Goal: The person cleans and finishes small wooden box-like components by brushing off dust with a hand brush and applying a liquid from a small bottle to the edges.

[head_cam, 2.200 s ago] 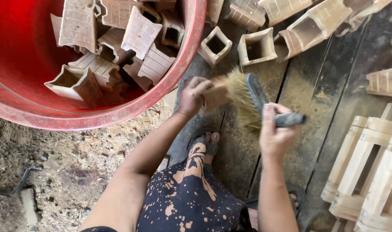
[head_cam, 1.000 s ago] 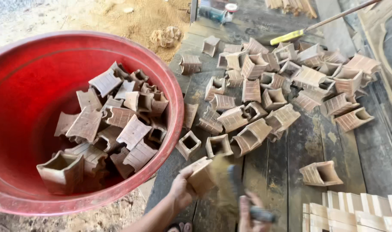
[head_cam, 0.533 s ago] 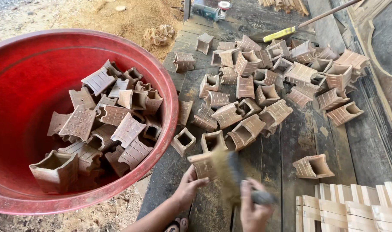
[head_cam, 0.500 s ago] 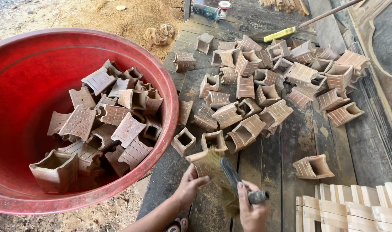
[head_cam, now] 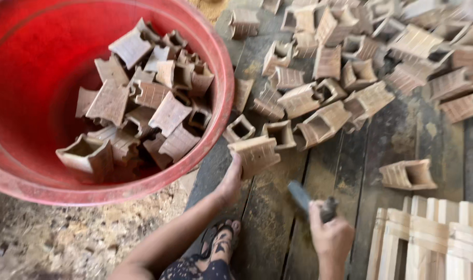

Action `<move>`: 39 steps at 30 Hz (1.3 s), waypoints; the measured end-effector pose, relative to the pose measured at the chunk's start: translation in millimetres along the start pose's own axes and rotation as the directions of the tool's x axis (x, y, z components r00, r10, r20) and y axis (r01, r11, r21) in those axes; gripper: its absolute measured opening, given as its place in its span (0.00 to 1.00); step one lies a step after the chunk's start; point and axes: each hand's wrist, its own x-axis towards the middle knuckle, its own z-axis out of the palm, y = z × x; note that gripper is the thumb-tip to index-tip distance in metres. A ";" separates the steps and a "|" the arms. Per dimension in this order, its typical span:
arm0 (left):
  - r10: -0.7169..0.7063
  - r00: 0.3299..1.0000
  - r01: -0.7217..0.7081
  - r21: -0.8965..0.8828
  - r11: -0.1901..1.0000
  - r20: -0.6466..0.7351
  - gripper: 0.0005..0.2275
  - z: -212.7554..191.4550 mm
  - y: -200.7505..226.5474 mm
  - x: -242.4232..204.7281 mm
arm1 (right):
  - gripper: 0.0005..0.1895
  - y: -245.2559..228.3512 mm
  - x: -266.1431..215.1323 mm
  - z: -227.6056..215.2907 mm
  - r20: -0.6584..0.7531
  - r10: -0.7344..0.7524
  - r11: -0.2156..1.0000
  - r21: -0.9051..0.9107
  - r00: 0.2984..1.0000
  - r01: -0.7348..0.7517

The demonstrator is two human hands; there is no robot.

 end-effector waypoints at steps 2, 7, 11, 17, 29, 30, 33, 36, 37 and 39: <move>-0.302 0.907 0.287 -0.094 0.953 -0.294 0.48 -31.4 -48.0 8.5 | 0.10 -7.3 0.6 -0.2 -0.297 -0.092 0.965 0.209 0.950 0.159; -0.296 0.926 0.296 -0.037 0.954 -0.235 0.47 -3.7 -36.9 3.9 | 0.11 -39.2 9.2 21.7 -0.186 -0.288 0.885 0.322 0.939 0.335; -0.264 0.914 0.282 0.015 0.959 -0.307 0.46 -33.9 -47.2 4.0 | 0.18 -31.8 7.8 1.7 0.175 -0.084 0.983 -0.146 0.981 0.110; -0.189 0.941 0.199 0.009 0.980 -0.281 0.40 5.9 -16.7 -2.1 | 0.12 -24.3 12.4 43.4 0.028 -0.033 0.934 0.357 0.999 0.021; 0.030 0.931 -0.262 0.609 0.749 0.364 0.10 -39.3 -4.3 22.4 | 0.06 2.3 45.7 -9.8 -0.253 0.117 0.877 0.481 0.960 0.020; 0.027 0.929 -0.263 0.606 0.751 0.370 0.10 -52.8 -1.3 20.4 | 0.06 15.7 52.6 -4.5 -0.259 0.121 0.878 0.479 0.958 0.018; -0.126 0.897 -0.229 0.687 0.689 0.425 0.05 -69.2 4.7 11.4 | 0.09 37.2 64.3 3.6 -0.100 0.080 0.955 0.294 0.992 -0.047; -0.133 0.917 -0.118 0.575 0.809 0.375 0.05 -50.4 13.0 15.5 | 0.05 18.1 53.4 8.0 -0.346 0.203 0.833 0.553 0.916 0.025; -0.149 0.895 -0.139 0.580 0.803 0.421 0.06 -50.4 15.9 18.5 | 0.08 12.2 42.0 11.9 -0.158 0.110 0.832 0.555 0.981 -0.004; -0.156 0.871 -0.167 0.579 0.798 0.466 0.07 -43.4 32.9 14.0 | 0.10 19.3 35.1 17.1 0.038 0.006 0.833 0.552 0.999 -0.026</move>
